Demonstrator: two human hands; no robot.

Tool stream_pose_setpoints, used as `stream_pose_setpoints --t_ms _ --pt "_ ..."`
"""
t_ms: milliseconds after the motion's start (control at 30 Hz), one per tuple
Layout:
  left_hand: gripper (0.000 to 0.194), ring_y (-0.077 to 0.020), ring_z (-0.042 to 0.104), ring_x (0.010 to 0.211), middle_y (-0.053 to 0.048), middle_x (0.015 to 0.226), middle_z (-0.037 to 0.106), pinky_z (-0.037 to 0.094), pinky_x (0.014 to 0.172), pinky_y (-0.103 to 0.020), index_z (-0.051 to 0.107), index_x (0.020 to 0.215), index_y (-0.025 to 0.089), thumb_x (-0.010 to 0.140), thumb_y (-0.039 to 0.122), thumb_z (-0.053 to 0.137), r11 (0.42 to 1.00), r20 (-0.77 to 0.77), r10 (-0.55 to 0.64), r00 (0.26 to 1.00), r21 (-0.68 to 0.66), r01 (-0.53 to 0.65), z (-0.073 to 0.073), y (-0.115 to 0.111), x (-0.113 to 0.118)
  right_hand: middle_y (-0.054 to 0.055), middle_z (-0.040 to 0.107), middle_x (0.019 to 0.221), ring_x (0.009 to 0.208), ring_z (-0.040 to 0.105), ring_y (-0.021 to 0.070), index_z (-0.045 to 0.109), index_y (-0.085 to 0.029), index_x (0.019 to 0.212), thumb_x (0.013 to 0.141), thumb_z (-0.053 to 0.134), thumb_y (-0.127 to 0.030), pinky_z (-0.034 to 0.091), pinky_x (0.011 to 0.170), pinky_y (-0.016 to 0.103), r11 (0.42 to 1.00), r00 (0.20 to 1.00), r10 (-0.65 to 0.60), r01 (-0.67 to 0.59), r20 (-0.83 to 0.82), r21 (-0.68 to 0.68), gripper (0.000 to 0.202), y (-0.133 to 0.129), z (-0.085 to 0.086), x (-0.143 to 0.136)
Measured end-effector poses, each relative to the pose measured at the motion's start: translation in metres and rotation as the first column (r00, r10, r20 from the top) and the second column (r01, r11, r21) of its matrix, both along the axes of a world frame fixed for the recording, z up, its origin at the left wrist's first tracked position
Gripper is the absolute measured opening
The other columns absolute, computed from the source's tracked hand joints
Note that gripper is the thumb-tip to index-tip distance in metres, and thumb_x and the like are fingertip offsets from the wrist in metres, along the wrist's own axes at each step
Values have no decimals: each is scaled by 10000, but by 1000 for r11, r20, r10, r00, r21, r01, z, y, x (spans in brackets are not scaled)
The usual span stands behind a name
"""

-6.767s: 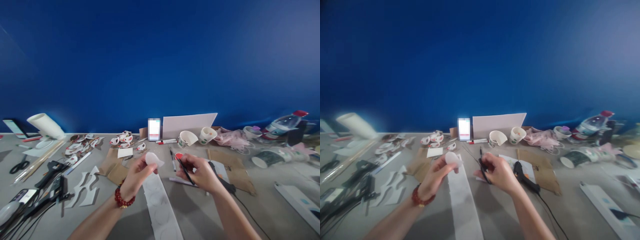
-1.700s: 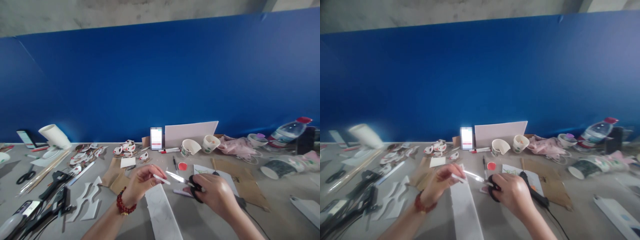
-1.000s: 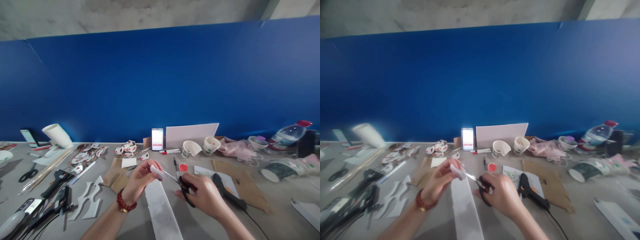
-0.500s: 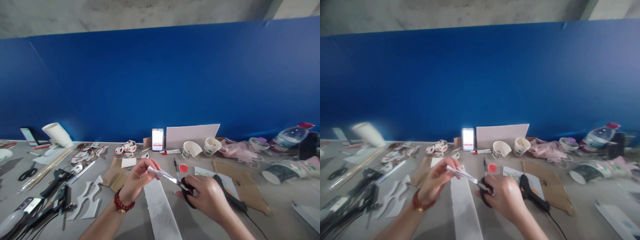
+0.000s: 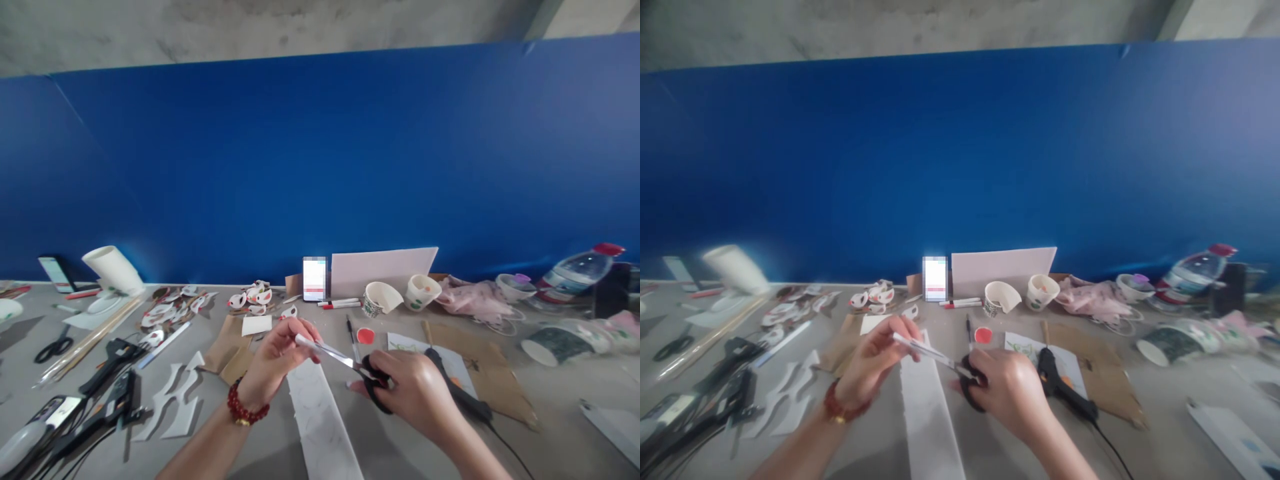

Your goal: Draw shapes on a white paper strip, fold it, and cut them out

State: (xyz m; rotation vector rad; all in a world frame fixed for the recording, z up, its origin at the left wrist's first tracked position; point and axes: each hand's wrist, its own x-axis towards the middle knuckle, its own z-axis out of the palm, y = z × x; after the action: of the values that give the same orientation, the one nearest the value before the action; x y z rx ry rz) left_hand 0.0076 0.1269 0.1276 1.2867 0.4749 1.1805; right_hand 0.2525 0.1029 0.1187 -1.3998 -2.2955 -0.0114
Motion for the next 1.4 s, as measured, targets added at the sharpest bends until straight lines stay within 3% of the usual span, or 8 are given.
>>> stream_pose_setpoints --t_ms 233,700,933,1167,1300,1400 --pt "89 -164 588 808 -69 939 614 510 736 -304 619 841 160 895 229 636 1000 -4 19 1000 0 -19 -1 -1 1 -33 573 543 469 504 111 537 -205 618 828 653 -466 272 489 226 1000 1000 -17 17 -25 12 354 3 1 11" --pt "66 -147 593 765 -59 949 599 470 742 -299 619 860 162 907 209 617 999 -51 25 998 49 -23 -4 1 -1 -29 565 544 491 530 126 542 -206 614 800 682 -442 249 508 258 997 997 -14 8 81 73 332 -2 3 13" --pt "60 -152 592 781 -63 946 597 478 740 -302 613 866 155 911 195 605 999 -38 9 999 52 -7 -4 1 0 -23 570 528 475 525 126 536 -203 597 835 637 -506 241 500 254 993 998 -15 8 57 120 398 3 -3 15" --pt "71 -160 592 796 -71 948 618 482 745 -309 603 849 154 912 187 606 1000 -29 14 999 13 -14 -4 0 0 -35 590 556 474 519 121 516 -209 647 802 665 -530 282 484 218 995 998 -60 57 -30 -87 386 4 5 12" --pt "44 -152 599 784 -56 929 615 486 730 -288 628 919 163 889 192 644 998 -14 15 1000 -56 -15 -9 1 1 -34 582 576 479 494 120 524 -212 674 795 670 -506 296 487 218 988 995 -67 56 -78 -142 350 4 8 9" --pt "246 -133 589 762 -38 902 615 473 690 -245 625 1094 205 856 187 688 989 47 -13 999 -148 20 -15 1 3 -31 546 557 465 441 114 531 -206 659 777 682 -504 294 476 225 982 984 -93 65 -154 -178 354 4 6 8"
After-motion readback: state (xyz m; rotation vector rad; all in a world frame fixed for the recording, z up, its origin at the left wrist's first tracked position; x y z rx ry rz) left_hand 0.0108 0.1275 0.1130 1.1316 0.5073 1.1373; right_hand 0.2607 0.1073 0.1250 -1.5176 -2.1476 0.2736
